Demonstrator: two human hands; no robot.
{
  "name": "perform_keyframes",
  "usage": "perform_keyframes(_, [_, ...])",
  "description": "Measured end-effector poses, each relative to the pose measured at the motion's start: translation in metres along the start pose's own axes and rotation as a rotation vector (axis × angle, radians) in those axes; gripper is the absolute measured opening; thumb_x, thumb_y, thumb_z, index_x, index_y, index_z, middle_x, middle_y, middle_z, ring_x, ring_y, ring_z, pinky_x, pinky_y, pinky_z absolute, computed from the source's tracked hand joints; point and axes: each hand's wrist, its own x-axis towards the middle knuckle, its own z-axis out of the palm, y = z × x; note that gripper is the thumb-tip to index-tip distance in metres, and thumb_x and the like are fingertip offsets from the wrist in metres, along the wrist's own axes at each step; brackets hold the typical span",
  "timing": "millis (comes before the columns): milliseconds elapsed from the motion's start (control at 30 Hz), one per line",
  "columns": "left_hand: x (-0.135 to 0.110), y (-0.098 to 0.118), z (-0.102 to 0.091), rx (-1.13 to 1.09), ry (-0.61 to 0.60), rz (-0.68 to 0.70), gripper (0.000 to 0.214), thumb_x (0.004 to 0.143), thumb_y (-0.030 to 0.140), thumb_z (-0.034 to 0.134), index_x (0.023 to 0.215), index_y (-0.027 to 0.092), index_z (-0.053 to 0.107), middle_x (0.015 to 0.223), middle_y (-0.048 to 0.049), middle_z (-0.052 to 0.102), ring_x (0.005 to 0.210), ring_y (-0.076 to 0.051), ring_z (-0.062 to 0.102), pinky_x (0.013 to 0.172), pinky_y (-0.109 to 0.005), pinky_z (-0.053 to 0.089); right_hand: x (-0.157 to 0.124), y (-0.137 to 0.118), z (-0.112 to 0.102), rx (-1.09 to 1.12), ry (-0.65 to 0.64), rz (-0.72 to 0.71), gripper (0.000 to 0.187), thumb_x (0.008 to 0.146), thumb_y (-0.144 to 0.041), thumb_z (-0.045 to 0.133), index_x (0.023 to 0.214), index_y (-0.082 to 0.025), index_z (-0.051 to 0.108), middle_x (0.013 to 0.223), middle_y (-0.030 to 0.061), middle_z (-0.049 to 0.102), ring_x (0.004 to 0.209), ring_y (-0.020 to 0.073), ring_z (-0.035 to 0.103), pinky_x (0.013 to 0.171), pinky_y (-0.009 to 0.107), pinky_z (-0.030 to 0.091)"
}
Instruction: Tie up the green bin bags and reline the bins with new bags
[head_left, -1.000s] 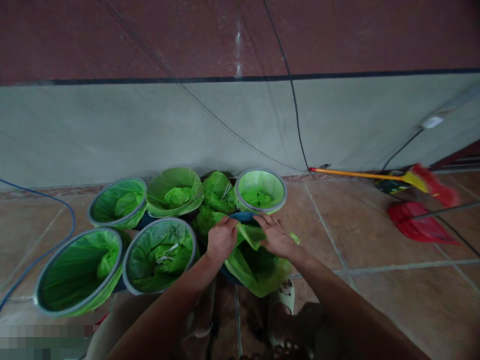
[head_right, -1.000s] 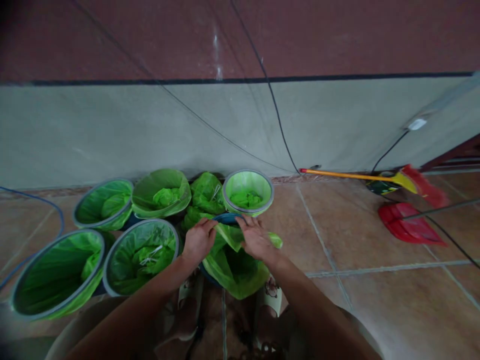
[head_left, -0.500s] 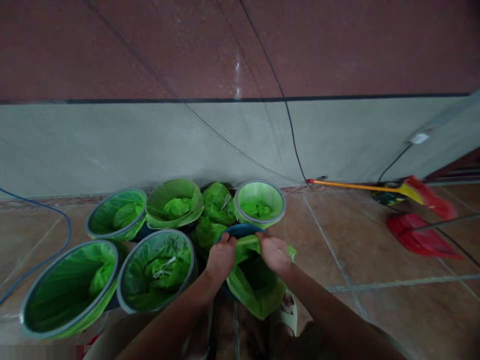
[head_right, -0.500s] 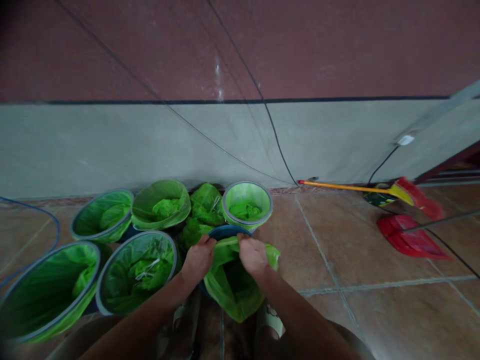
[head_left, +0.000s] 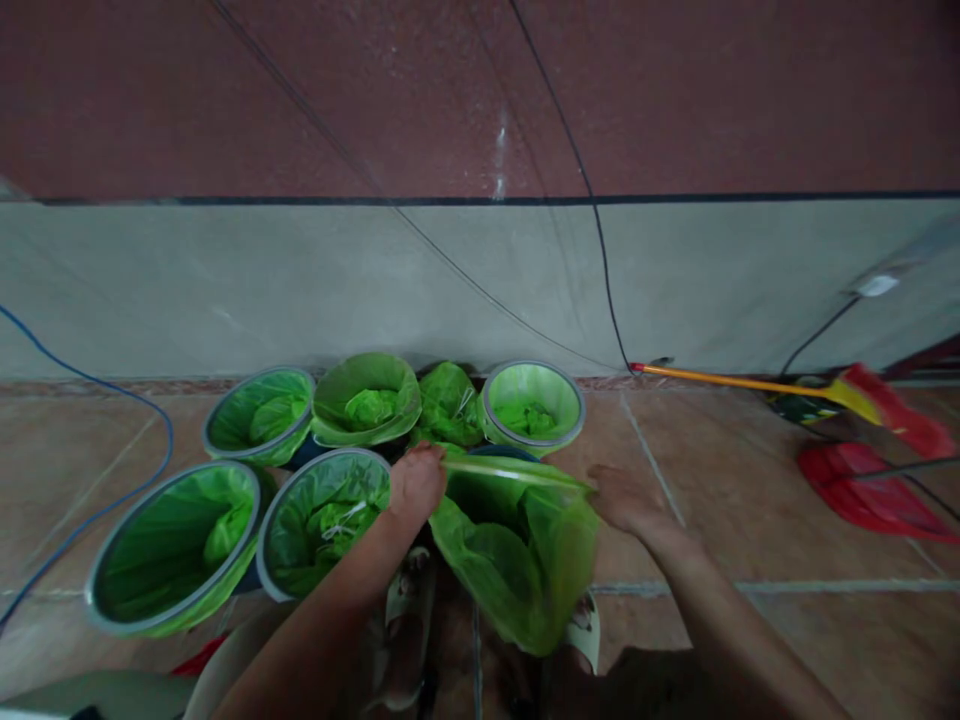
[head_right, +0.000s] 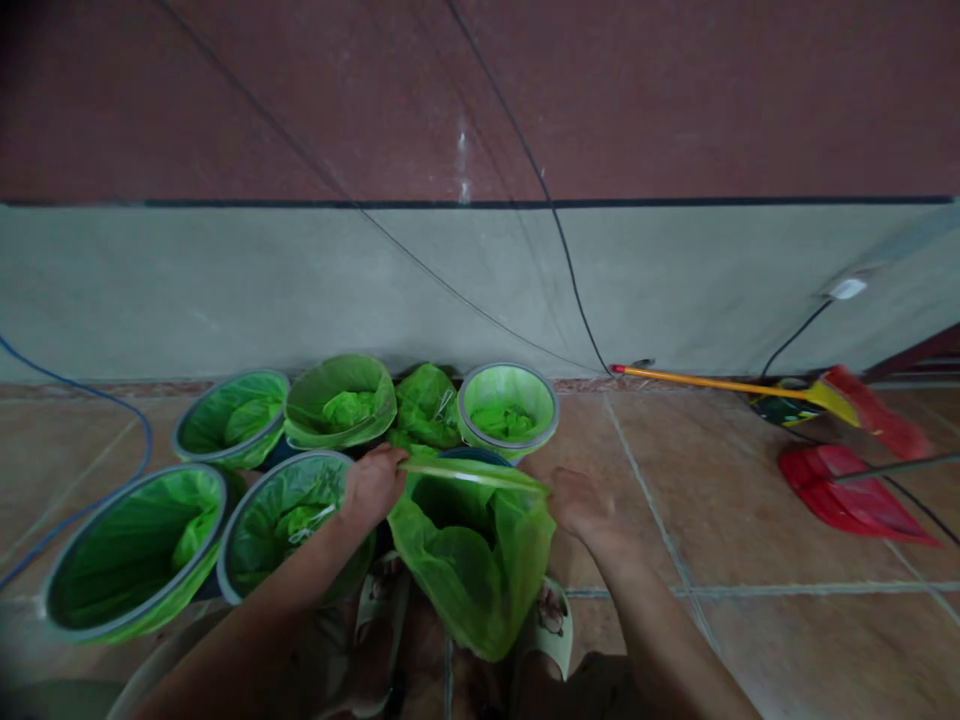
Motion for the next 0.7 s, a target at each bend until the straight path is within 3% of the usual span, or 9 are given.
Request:
perform_keyframes(100, [-0.005,0.012,0.003,-0.022,-0.015,0.022,0.027,0.086,0.015,0.049,0.103,0.020,0.070,0.105,-0.0076,0.070,0.099,-0.020,0.066,0.086,-0.028,0.050,-0.006,-0.026,0.017,-0.051,0.049,-0.044,0.065,0.070,-0.031,0.074,0.131,-0.016,0.059,0.125,0.0188,0.063,0.114,0.0322,0.060,0.092,0.042,0.048])
perform_keyframes(200, [-0.011,0.026,0.005,-0.029,-0.012,0.077,0.025,0.089,0.018,0.048,0.103,0.020,0.069,0.103,-0.0082,0.070,0.097,-0.021,0.066,0.085,-0.029,0.050,-0.017,-0.065,0.031,-0.003,0.132,-0.273,0.088,0.072,-0.032,0.074,0.150,-0.015,0.036,0.147,0.0185,0.045,0.130,0.0334,0.047,0.104,0.046,0.040])
perform_keyframes(267, [-0.016,0.035,0.006,-0.021,-0.011,0.137,0.024,0.090,0.018,0.048,0.102,0.019,0.068,0.101,-0.0085,0.069,0.097,-0.021,0.066,0.085,-0.031,0.049,-0.024,-0.087,0.037,0.020,0.166,-0.398,0.080,0.080,-0.032,0.067,0.151,-0.012,0.034,0.150,0.0184,0.043,0.133,0.0331,0.043,0.108,0.048,0.037])
perform_keyframes(400, [-0.024,0.048,0.012,0.020,-0.056,0.260,0.025,0.093,0.019,0.043,0.099,0.017,0.067,0.098,-0.0101,0.068,0.096,-0.023,0.066,0.084,-0.033,0.050,-0.026,-0.104,0.035,-0.043,0.154,-0.452,0.044,0.094,-0.016,0.040,0.135,-0.011,0.056,0.130,0.0177,0.061,0.119,0.0300,0.055,0.104,0.045,0.039])
perform_keyframes(500, [-0.024,0.047,0.015,0.057,-0.094,0.276,0.028,0.095,0.018,0.040,0.099,0.017,0.067,0.097,-0.0104,0.068,0.093,-0.023,0.067,0.081,-0.034,0.050,-0.021,-0.099,0.027,-0.084,0.127,-0.413,0.043,0.095,-0.009,0.032,0.124,-0.012,0.063,0.112,0.0164,0.069,0.104,0.0275,0.064,0.094,0.040,0.046])
perform_keyframes(700, [-0.012,0.027,0.009,0.088,-0.145,0.139,0.030,0.096,0.020,0.038,0.103,0.016,0.067,0.103,-0.0113,0.068,0.089,-0.024,0.069,0.074,-0.033,0.051,-0.013,-0.078,0.011,-0.101,0.085,-0.240,0.042,0.096,-0.014,0.030,0.118,-0.012,0.066,0.097,0.0159,0.073,0.091,0.0274,0.070,0.077,0.035,0.050])
